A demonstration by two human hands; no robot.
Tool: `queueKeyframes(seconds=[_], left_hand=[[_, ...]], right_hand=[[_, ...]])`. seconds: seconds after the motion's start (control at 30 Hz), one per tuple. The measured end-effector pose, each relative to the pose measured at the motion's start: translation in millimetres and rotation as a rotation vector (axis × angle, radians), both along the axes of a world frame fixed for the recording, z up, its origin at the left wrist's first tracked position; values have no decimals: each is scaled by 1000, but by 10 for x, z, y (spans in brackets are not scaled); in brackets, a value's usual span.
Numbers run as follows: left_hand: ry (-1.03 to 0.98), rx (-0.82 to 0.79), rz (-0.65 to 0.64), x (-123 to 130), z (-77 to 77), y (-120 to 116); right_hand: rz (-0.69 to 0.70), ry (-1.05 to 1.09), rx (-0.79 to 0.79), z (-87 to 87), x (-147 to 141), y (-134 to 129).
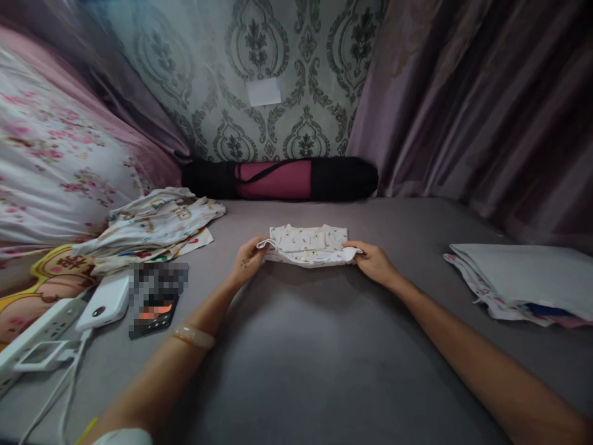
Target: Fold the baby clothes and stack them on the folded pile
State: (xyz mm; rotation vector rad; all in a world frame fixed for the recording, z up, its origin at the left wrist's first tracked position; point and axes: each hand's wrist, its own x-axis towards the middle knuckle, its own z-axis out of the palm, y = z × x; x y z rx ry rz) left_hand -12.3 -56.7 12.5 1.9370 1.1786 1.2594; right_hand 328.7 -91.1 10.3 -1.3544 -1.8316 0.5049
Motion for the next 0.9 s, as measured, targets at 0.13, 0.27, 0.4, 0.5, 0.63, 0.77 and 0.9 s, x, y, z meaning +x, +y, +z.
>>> queueKeyframes(seconds=[0.13, 0.27, 0.4, 0.5, 0.63, 0.77, 0.9], left_hand=[[-66, 35, 95, 129, -35, 144], [-86, 56, 191, 218, -106, 331], [52, -33, 325, 292, -193, 553], [254, -171, 440, 343, -245, 684], [446, -260, 535, 375, -278, 748], [527, -253, 551, 366, -280, 740], [525, -240, 549, 373, -255, 727]], right_hand=[[-69, 11, 32, -26, -27, 175], [-139, -35, 40, -47, -40, 367], [-214, -153, 8, -78, -50, 570], [-308, -314, -105, -110, -75, 679], [-433, -441, -219, -121, -126, 737], [-471, -449, -272, -91, -160, 741], [-556, -424, -345, -62, -200, 717]])
